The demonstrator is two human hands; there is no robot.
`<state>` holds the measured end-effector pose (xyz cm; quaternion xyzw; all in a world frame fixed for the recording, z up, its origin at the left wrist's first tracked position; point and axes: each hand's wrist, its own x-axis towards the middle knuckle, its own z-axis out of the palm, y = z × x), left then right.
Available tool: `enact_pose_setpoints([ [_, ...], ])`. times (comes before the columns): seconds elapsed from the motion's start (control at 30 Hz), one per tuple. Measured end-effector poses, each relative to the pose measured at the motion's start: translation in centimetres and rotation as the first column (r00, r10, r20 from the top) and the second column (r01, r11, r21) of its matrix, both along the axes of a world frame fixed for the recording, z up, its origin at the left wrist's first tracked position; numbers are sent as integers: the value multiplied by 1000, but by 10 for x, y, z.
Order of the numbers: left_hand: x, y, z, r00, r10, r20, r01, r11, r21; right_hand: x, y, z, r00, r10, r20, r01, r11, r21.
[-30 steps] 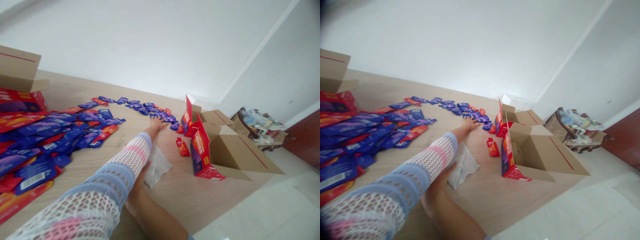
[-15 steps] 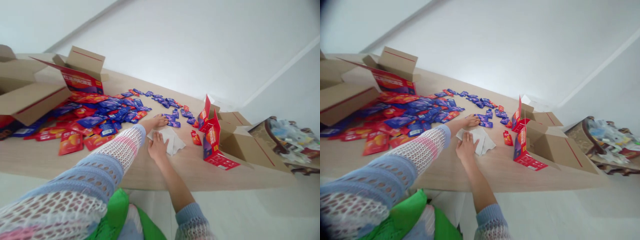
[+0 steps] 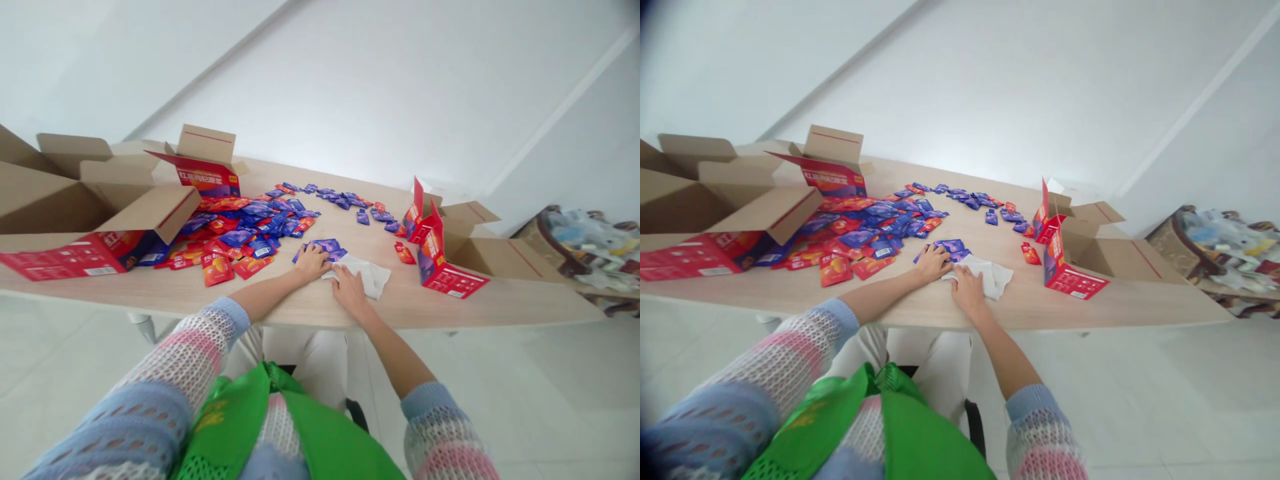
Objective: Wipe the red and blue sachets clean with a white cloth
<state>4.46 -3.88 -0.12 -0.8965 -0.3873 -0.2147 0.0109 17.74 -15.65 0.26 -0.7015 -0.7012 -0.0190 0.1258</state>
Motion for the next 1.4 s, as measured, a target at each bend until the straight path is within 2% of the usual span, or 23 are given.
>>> enact_pose_setpoints([
  [0.07,-4,-9,2,999,18,40,-18,1000,-10,2,-1,4,999,19,30,-20,1000,13],
  [0.13,-7,-7,6,998,1,56,2,999,-47,6,-1,8,999,-14,46,13,1000,11],
  [0.27,-15,15,13,994,-103,25,105,989,-106,24,10,15,991,-132,-6,132,991,36],
  [0.37,-17,37,19,980,-194,-36,190,976,-108,50,32,25,968,-185,-167,212,964,161],
  [0.43,-16,50,24,960,-254,-115,239,962,-131,71,51,35,923,-206,-326,295,921,255],
  [0.53,-9,64,36,912,-328,-246,263,928,-266,92,79,44,830,-176,-529,395,855,335],
  [0.6,-3,69,43,875,-373,-307,264,902,-342,95,92,39,795,-156,-586,408,852,328],
  [0.67,3,71,47,842,-420,-338,302,887,-349,88,99,26,815,-148,-561,344,902,261],
  [0.77,9,70,47,841,-435,-321,383,899,-213,70,106,1,897,-79,-435,165,973,163],
  [0.87,7,64,42,867,-425,-261,427,903,-51,59,111,-14,893,-22,-450,101,983,152],
  [0.97,-5,57,35,844,-501,-192,506,862,-22,62,117,-17,785,86,-613,92,963,253],
  [1.03,-17,53,32,811,-560,-169,562,826,-38,68,119,-16,649,172,-741,124,937,326],
  [1.1,-30,51,32,799,-583,-149,584,811,-41,73,117,-13,502,192,-844,184,929,320],
  [1.2,-45,52,35,879,-477,-17,477,879,-26,75,111,-6,489,184,-853,219,920,324],
  [1.27,-50,49,38,937,-322,137,327,945,-16,72,106,-1,521,190,-832,211,916,341],
  [1.33,-51,38,40,951,-150,271,160,987,-16,67,100,2,594,206,-778,181,908,378],
  [1.4,-47,18,37,954,-33,298,45,998,-32,61,94,6,700,230,-676,108,902,419],
])
